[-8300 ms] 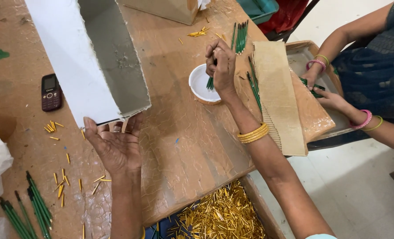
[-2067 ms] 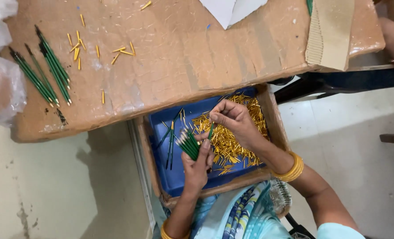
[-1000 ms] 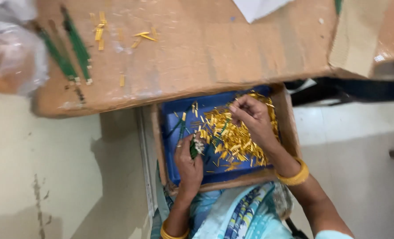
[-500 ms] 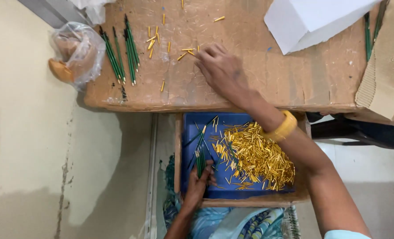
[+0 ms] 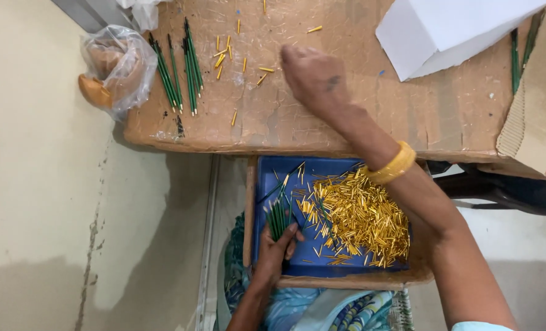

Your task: The person sits at a workbench and fits gold metal ferrules onto the ends of green pen barrels, inserting each barrel into a ferrule picked from a tray. They gather the finished pens into a bundle in one hand and periodically place completed bundles on the table.

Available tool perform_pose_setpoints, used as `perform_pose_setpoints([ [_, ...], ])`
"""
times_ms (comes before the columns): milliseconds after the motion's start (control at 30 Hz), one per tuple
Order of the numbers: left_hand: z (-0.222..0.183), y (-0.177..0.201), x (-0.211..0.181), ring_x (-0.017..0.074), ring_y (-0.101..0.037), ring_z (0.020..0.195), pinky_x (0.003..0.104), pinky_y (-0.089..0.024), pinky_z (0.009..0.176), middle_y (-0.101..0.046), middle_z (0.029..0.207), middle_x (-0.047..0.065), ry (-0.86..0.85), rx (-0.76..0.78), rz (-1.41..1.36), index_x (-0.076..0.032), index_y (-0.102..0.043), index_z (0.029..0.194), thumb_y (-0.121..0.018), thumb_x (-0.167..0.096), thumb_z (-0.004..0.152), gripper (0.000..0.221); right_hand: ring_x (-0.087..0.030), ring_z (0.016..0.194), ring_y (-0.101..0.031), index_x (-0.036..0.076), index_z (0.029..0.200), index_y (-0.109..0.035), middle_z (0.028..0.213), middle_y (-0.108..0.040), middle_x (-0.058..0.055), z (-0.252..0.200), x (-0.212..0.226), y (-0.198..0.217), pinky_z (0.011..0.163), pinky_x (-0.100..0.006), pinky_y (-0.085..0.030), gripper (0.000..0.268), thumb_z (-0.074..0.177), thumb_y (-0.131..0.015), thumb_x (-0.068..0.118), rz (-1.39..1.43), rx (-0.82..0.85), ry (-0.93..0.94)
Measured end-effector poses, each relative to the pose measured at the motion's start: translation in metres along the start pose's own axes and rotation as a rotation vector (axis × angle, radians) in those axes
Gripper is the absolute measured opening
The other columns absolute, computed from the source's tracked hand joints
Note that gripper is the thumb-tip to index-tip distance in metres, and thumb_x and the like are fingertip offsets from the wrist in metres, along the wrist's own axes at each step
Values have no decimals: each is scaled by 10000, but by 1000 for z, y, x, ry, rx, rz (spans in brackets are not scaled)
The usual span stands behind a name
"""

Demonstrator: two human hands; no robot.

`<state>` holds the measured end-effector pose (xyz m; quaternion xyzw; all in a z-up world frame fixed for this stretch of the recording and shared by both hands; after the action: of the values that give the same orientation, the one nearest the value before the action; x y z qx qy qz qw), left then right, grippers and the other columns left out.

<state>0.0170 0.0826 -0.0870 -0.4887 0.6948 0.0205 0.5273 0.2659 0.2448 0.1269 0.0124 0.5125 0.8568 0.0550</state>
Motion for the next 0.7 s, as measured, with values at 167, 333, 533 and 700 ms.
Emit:
perform_pose_setpoints([
  [167,6,-16,-11,72,-491,454,251,-334,373,-703,763,102,39,30,-102,-58,-576,1347,-673,-101,963,399,-109,733,-653,-4,970,-705,849,-706,-32,-79,-26,63,624,-270,-518,133,992,-766,112,678,-96,-352],
  [333,-4,-65,-34,52,-405,383,198,-275,359,-725,786,149,46,237,-330,-7,-581,1325,-654,-88,1003,340,-76,764,-685,28,997,-736,852,-733,-33,-208,-34,19,631,-223,-553,100,997,-690,117,1444,15,-899],
  [533,-15,-94,-47,65,-424,418,214,-285,389,-639,654,92,24,302,-352,23,-635,1316,-633,-121,1053,300,-164,834,-740,18,1017,-673,936,-745,-96,-244,-25,36,687,-283,-620,82,1041,-642,89,1776,-74,-879],
  [700,-18,-106,-53,89,-453,428,203,-280,366,-604,606,77,14,307,-267,52,-639,1287,-616,-125,1041,304,-216,903,-766,24,1046,-632,960,-746,-126,-244,-17,43,700,-302,-640,91,1029,-659,109,1894,-30,-831],
])
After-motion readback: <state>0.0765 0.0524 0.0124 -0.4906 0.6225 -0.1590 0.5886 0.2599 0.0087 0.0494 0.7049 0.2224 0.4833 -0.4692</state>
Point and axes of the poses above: each hand's wrist, its own z-axis towards the middle knuckle, its own y-axis out of the back of the hand, x = y × z, the point moved 10 cm from there along z, towards the middle knuckle
